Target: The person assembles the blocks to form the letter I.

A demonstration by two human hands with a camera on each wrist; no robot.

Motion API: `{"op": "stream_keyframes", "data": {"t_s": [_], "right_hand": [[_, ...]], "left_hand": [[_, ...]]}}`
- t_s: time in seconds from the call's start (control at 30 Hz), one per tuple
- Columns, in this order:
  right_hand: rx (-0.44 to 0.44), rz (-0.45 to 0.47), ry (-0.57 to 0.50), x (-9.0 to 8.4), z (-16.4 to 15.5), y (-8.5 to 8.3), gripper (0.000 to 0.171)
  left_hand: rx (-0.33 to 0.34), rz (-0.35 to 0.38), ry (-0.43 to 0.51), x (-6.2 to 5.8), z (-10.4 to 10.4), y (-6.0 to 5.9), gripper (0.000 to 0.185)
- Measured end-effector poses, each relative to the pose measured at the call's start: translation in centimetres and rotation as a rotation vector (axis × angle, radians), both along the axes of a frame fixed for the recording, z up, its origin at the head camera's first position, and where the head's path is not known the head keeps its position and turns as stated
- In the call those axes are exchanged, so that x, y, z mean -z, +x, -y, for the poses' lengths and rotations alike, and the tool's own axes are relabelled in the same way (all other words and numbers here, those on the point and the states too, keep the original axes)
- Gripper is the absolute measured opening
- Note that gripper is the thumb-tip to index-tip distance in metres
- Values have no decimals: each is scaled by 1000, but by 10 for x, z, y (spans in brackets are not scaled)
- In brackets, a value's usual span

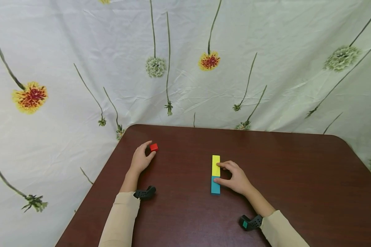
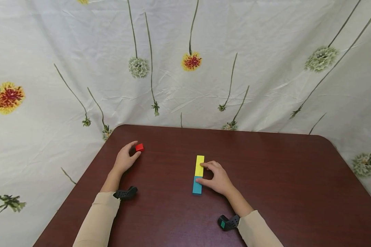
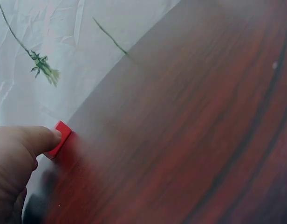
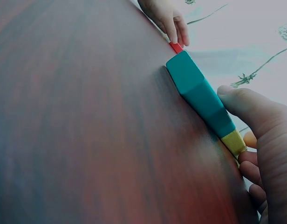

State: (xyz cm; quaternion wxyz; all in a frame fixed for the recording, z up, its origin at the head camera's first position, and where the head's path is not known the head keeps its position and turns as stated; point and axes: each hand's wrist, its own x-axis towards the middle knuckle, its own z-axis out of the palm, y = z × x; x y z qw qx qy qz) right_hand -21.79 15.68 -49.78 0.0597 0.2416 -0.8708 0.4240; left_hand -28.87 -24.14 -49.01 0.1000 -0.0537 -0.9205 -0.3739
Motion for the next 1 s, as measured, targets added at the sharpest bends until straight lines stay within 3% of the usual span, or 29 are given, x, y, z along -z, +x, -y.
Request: {"op": "stream_keyframes", "data": {"t_s": [1.0], "right_hand": [[-2,-2,-4,2,-1,-1,56]], "left_hand": [[-68,31,-94,2,-4,-2,46]]}}
